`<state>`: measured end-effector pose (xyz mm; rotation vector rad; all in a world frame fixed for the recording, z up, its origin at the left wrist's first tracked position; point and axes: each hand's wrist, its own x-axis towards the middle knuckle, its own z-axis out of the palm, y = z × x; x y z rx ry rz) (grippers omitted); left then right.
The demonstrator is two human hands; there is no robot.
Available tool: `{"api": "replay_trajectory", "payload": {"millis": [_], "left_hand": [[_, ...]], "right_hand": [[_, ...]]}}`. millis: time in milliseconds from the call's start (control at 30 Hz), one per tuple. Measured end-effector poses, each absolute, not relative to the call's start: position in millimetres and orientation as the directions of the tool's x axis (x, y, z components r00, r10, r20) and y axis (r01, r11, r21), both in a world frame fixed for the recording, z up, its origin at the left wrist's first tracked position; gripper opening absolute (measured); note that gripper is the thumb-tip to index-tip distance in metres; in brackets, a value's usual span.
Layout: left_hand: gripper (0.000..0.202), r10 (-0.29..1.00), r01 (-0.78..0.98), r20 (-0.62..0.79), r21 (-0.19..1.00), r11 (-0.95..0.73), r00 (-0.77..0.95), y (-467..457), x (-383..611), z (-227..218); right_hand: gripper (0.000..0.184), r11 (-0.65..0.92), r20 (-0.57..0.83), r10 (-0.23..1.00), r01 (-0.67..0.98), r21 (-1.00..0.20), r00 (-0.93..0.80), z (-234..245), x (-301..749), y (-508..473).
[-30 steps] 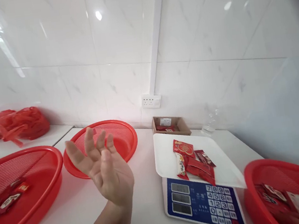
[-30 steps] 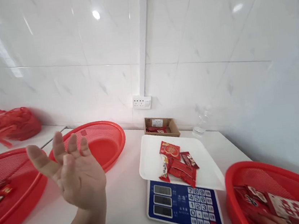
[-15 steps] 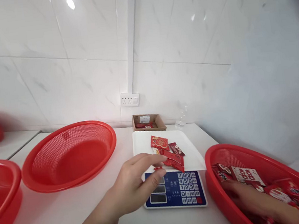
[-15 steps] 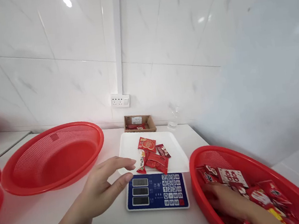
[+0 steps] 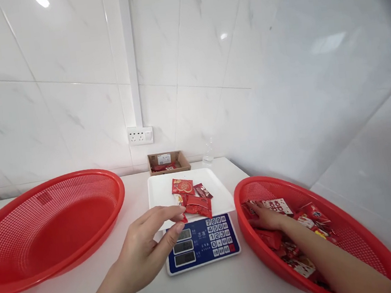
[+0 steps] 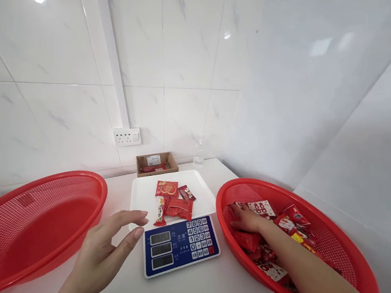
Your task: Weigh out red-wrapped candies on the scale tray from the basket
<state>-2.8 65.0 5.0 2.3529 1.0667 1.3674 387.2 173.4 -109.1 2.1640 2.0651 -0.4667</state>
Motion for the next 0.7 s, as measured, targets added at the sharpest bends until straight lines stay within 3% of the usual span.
{"api": "replay_trajectory", "payload": {"millis": [67, 233, 333, 533, 700], "left_hand": [[0.023, 0.680, 0.482, 0.665, 0.506, -0.715, 0.310, 66.0, -1.2, 3.9], [0.021, 0.691, 0.490, 0.644, 0.509, -0.708, 0.329, 67.1, 2.4, 2.1], [0.021, 0.690, 0.485, 0.637, 0.509, -0.711, 0.342, 66.8, 3.5, 1.9], [0.022, 0.692, 0.487, 0.642, 0.512, -0.707, 0.330, 65.8, 0.6, 1.9], [0.020, 0.694, 0.499, 0.640, 0.505, -0.704, 0.331, 66.1, -1.1, 2.2]], "right_hand": [[0.073, -0.070, -0.286, 0.958, 0.991, -0.114, 0.034, -114.4, 382.1, 174.3], [0.039, -0.007, -0.205, 0.979, 0.991, -0.137, -0.021, -111.4, 374.8, 168.7], [0.028, -0.003, -0.153, 0.988, 0.985, -0.170, -0.023, -107.4, 370.8, 165.4], [0.031, -0.071, -0.022, 0.997, 0.937, -0.342, 0.068, -90.5, 383.9, 173.9], [0.039, -0.162, -0.012, 0.983, 0.843, -0.513, 0.182, -74.9, 418.6, 178.1]]}}
